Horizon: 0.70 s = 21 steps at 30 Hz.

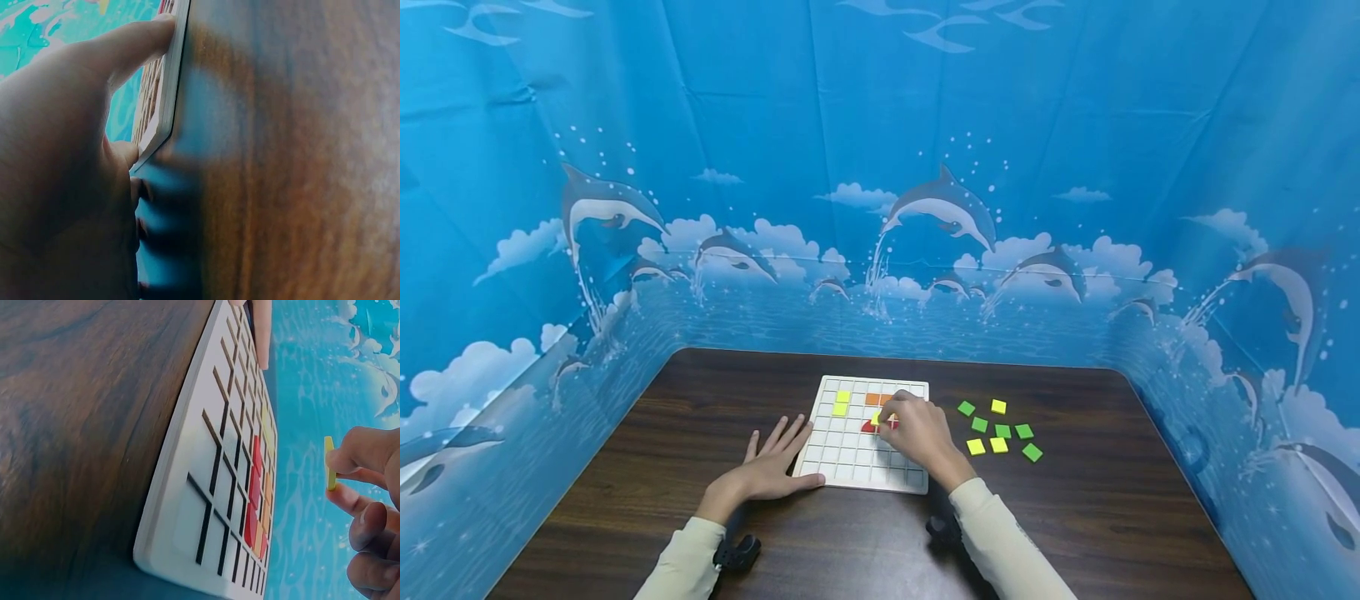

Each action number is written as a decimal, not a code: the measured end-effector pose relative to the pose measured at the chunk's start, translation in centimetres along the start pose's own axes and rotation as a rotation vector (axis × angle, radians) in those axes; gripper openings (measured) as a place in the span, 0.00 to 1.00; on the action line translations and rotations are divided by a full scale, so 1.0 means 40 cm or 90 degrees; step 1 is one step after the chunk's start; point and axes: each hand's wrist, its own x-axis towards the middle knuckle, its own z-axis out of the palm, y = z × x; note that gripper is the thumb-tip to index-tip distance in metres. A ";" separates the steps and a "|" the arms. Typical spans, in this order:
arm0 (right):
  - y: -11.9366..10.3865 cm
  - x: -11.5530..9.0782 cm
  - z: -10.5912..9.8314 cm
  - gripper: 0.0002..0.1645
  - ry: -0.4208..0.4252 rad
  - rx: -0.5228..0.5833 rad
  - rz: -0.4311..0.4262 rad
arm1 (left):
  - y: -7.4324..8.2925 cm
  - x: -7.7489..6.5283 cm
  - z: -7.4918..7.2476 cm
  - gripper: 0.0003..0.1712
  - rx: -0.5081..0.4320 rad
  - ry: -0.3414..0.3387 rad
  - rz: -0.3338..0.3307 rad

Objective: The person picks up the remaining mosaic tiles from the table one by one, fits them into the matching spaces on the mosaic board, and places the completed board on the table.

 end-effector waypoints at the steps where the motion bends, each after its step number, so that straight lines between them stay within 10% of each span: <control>1: -0.003 0.003 0.002 0.03 0.001 0.000 -0.005 | 0.004 -0.001 -0.002 0.64 0.006 -0.005 -0.008; 21: -0.052 0.050 0.045 0.02 0.004 0.014 -0.055 | -0.027 0.020 0.025 0.66 0.017 0.011 0.003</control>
